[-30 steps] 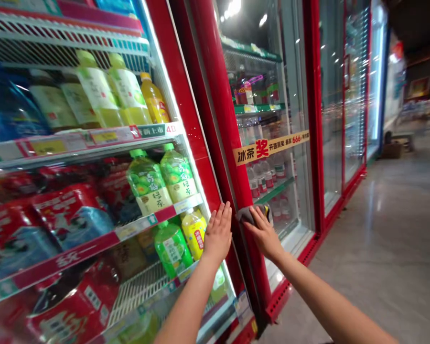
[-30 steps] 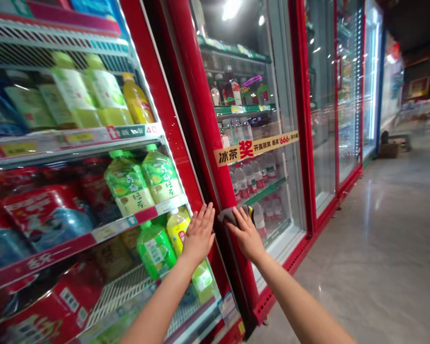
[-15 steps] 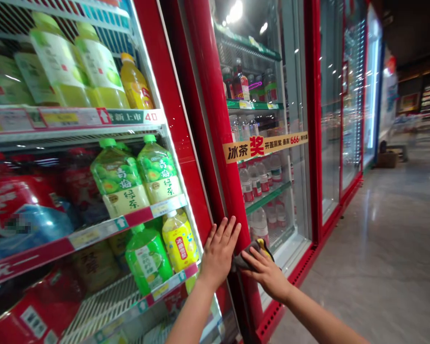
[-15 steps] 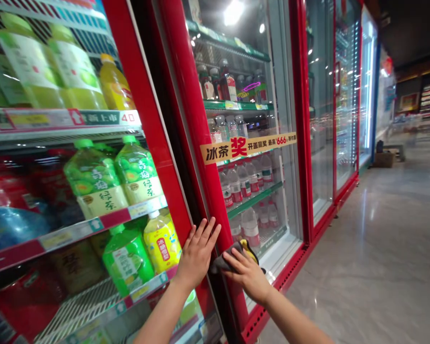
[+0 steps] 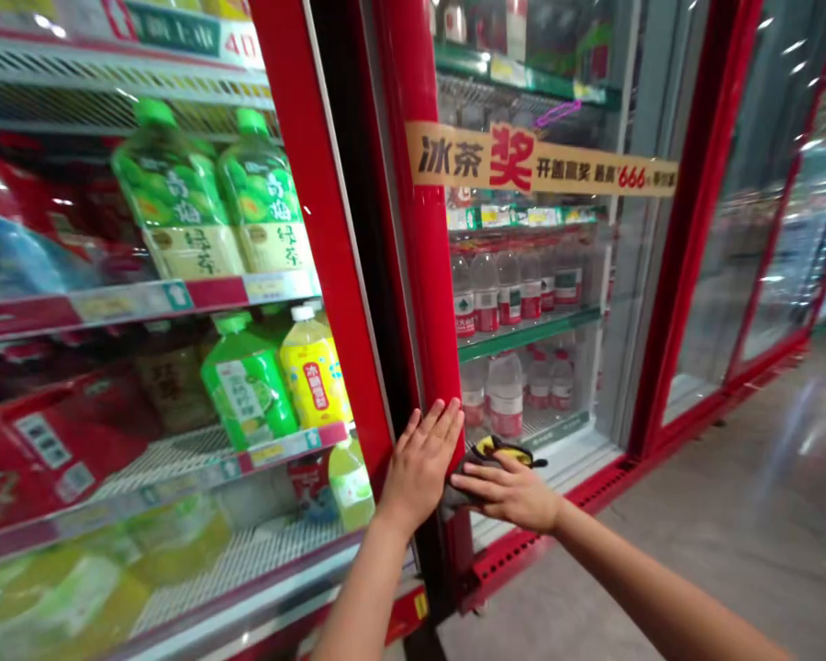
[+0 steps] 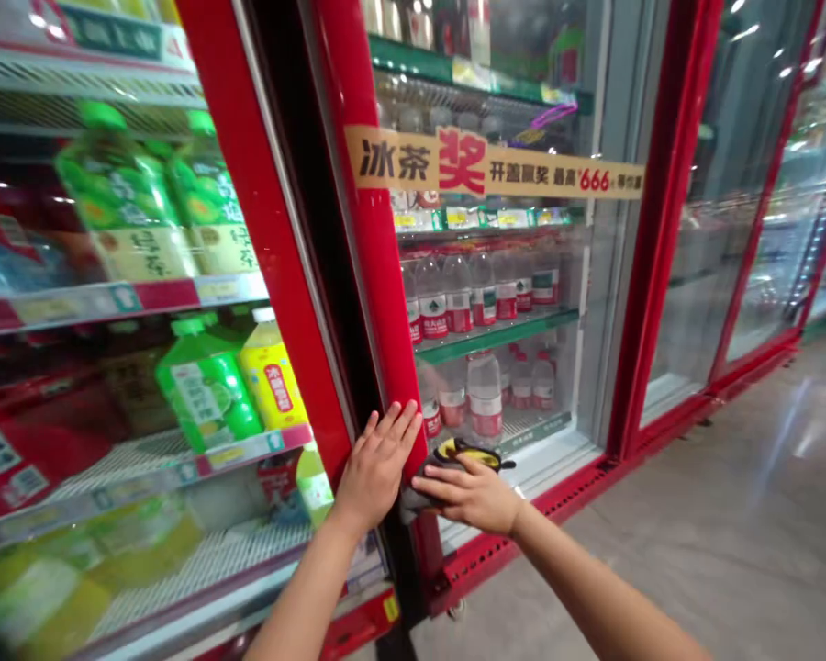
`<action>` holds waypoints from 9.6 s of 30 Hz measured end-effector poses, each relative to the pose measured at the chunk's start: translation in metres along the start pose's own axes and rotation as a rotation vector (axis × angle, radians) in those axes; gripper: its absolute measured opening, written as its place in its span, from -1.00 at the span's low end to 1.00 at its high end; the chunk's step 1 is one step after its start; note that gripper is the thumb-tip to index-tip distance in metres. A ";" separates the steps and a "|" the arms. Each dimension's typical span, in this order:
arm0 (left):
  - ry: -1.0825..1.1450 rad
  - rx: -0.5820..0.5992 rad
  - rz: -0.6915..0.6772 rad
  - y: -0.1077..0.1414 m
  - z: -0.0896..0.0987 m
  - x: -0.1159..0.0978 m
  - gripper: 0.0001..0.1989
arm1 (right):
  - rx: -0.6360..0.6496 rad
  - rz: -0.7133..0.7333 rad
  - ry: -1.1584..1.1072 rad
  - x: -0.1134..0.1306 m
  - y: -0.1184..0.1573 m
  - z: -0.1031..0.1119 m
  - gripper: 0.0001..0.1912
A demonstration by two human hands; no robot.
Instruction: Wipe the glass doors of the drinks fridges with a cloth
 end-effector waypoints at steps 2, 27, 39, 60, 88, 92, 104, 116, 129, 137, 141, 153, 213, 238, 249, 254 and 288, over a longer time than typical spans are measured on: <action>0.009 0.034 0.042 0.011 -0.008 -0.015 -0.29 | -0.020 -0.077 -0.010 -0.005 0.005 -0.004 -0.73; -0.126 0.334 -0.072 0.097 -0.060 -0.062 -0.28 | 0.240 -0.008 -0.307 0.030 0.159 -0.071 -0.66; -0.105 0.287 -0.167 0.114 -0.083 -0.095 -0.30 | 0.090 -0.087 -0.180 0.008 0.130 -0.048 -0.68; -0.070 -0.021 -0.022 0.055 -0.108 -0.113 -0.41 | 0.182 -0.264 -0.048 -0.036 0.162 -0.031 -0.53; -0.458 0.437 0.158 0.008 -0.170 -0.187 -0.26 | -0.240 -0.645 -0.208 -0.126 0.258 -0.012 -0.43; -0.368 0.309 0.259 -0.014 -0.172 -0.203 -0.25 | -0.159 -0.629 -0.168 -0.126 0.267 -0.013 -0.42; -0.093 0.254 0.144 -0.070 -0.187 -0.232 -0.21 | -0.295 -0.862 0.044 -0.175 0.277 0.026 -0.42; -0.062 0.340 0.152 -0.077 -0.183 -0.231 -0.19 | -0.401 -1.008 -0.005 -0.183 0.285 0.026 -0.49; -0.100 0.385 0.129 -0.076 -0.187 -0.238 -0.21 | -0.542 -1.364 -0.097 -0.218 0.340 0.019 -0.38; -0.040 0.342 0.124 -0.082 -0.195 -0.237 -0.27 | -0.508 -1.335 -0.083 -0.226 0.334 0.017 -0.25; -0.022 0.344 0.120 -0.084 -0.196 -0.236 -0.28 | -0.525 -1.472 -0.029 -0.213 0.345 0.005 -0.26; -0.001 0.356 0.097 -0.085 -0.197 -0.234 -0.25 | -0.627 -1.597 -0.104 -0.193 0.391 -0.026 -0.28; 0.068 0.288 0.089 -0.071 -0.205 -0.222 -0.30 | -0.601 -1.674 -0.002 -0.228 0.387 -0.006 -0.17; -0.049 0.314 0.056 -0.069 -0.201 -0.225 -0.33 | -0.616 -1.565 -0.200 -0.235 0.337 -0.006 -0.27; -0.056 0.314 0.040 -0.069 -0.198 -0.226 -0.29 | -0.439 -1.446 -0.239 -0.205 0.356 -0.016 -0.24; -0.065 0.314 0.052 -0.062 -0.198 -0.229 -0.30 | -0.377 -1.363 -0.202 -0.206 0.336 -0.019 -0.19; -0.085 0.362 0.039 0.031 -0.183 -0.216 -0.26 | 0.201 -0.628 -0.208 -0.116 0.312 -0.029 -0.29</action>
Point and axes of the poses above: each hand's wrist, its own y-axis away from the middle knuckle, its own z-axis out of the back of the hand, x = y × z, the point moved 6 cm from there along -y, towards the middle knuckle, and after that the axes turned 6 degrees about -y, right-handed, at the moved point
